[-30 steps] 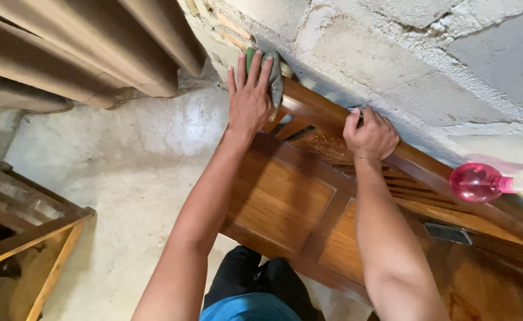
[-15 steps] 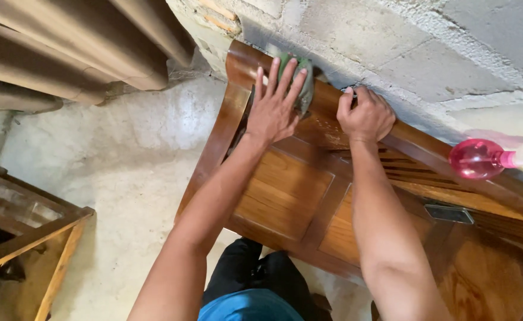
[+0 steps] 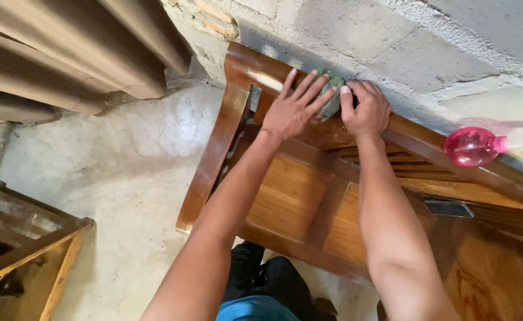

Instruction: The recorder is sanding a wooden bench using sandpaper and a spray bottle.

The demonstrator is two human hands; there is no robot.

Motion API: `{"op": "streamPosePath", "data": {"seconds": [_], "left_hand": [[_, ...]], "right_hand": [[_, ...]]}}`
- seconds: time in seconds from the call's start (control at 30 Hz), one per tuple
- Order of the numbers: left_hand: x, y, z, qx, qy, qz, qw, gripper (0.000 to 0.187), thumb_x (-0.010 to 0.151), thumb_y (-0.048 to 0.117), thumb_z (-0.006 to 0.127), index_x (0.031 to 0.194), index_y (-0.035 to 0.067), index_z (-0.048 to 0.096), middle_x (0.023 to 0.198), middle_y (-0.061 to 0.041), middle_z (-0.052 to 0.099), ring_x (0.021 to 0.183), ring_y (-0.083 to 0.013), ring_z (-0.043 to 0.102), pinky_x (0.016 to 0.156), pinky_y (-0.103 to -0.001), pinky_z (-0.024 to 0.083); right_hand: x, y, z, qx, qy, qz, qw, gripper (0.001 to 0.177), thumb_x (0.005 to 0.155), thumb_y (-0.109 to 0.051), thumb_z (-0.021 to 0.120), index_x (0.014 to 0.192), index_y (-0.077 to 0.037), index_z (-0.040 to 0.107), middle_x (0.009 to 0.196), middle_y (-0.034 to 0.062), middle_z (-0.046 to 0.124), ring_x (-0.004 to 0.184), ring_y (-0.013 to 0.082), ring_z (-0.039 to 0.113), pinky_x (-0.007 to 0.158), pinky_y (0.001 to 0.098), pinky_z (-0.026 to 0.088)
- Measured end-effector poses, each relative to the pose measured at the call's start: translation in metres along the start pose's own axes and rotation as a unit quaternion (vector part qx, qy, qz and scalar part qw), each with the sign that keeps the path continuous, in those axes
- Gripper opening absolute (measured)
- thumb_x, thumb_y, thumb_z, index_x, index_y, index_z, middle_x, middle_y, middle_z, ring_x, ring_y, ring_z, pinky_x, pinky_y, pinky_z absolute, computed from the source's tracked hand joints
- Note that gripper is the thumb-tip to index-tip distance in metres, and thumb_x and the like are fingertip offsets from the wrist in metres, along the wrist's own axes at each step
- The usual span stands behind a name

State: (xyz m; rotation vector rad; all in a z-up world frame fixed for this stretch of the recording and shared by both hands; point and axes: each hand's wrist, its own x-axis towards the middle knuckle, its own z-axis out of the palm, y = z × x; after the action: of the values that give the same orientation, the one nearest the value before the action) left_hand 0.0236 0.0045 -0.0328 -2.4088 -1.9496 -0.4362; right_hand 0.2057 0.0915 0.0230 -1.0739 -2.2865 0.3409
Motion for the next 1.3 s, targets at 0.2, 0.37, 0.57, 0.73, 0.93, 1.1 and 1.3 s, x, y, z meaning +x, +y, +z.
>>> {"op": "streamPosePath", "data": {"seconds": [0.2,0.37,0.57,0.73,0.93,1.1,1.3], "left_hand": [[-0.022,-0.033,-0.014,-0.037,-0.003,-0.038,0.999,0.076,0.097,0.039,0.063,0.161,0.028,0.024,0.168,-0.005,0.020,0.156,-0.0266,0.013,0.125,-0.062,0.003],[-0.030,-0.050,-0.031,0.010,-0.019,-0.081,0.996,0.081,0.097,0.041,0.068,0.165,0.026,0.026,0.172,-0.002,0.021,0.159,-0.0253,0.014,0.128,-0.060,0.004],[-0.028,-0.039,-0.037,-0.024,-0.009,-0.112,0.993,0.085,0.092,0.036,0.075,0.162,0.021,0.030,0.170,-0.006,0.023,0.159,-0.0307,0.012,0.128,-0.060,0.004],[-0.013,-0.017,-0.024,-0.053,-0.006,-0.083,0.995,0.087,0.090,0.030,0.078,0.162,0.021,0.031,0.171,-0.009,0.024,0.160,-0.0344,0.012,0.129,-0.059,0.006],[0.015,0.040,-0.003,0.039,-0.025,-0.025,0.999,0.090,0.081,0.016,0.072,0.161,0.028,0.032,0.168,-0.009,0.024,0.155,-0.0311,0.015,0.125,-0.054,0.011],[0.007,0.031,-0.006,-0.062,0.032,-0.027,0.997,0.074,0.092,0.016,0.066,0.160,0.022,0.038,0.168,-0.005,0.031,0.158,-0.0268,0.020,0.129,-0.056,0.012],[0.001,-0.010,-0.020,-0.092,-0.032,-0.065,0.993,0.078,0.091,0.033,0.070,0.159,0.018,0.035,0.168,-0.009,0.025,0.157,-0.0267,0.018,0.129,-0.055,0.006]], "right_hand": [[-0.008,0.004,-0.017,0.031,-0.081,-0.027,0.996,0.029,0.100,-0.027,0.069,0.119,-0.007,0.074,0.122,0.0129,0.071,0.115,0.0352,0.064,0.098,0.0459,0.050],[-0.033,0.011,-0.017,-0.048,-0.092,-0.029,0.994,0.044,0.101,-0.036,0.070,0.135,-0.008,0.067,0.133,0.0126,0.064,0.127,0.0351,0.055,0.110,0.0506,0.037],[-0.042,0.022,-0.010,-0.073,-0.119,0.036,0.990,0.056,0.103,-0.041,0.064,0.151,-0.014,0.056,0.144,0.0128,0.055,0.137,0.0341,0.043,0.117,0.0549,0.022],[-0.037,0.023,-0.014,-0.063,-0.164,0.077,0.981,0.057,0.101,-0.043,0.061,0.150,-0.016,0.053,0.147,0.0132,0.052,0.140,0.0345,0.037,0.116,0.0562,0.017],[-0.037,0.040,-0.007,-0.056,-0.188,0.091,0.976,0.060,0.100,-0.045,0.059,0.151,-0.015,0.051,0.148,0.0114,0.050,0.142,0.0326,0.035,0.115,0.0538,0.016],[-0.029,0.041,-0.010,-0.012,-0.232,0.135,0.963,0.063,0.100,-0.051,0.055,0.152,-0.016,0.049,0.152,0.0086,0.048,0.145,0.0283,0.031,0.118,0.0494,0.012],[-0.025,0.028,-0.020,0.004,-0.240,0.147,0.960,0.058,0.101,-0.052,0.054,0.151,-0.021,0.051,0.154,0.0064,0.047,0.147,0.0260,0.029,0.118,0.0487,0.010]]}}
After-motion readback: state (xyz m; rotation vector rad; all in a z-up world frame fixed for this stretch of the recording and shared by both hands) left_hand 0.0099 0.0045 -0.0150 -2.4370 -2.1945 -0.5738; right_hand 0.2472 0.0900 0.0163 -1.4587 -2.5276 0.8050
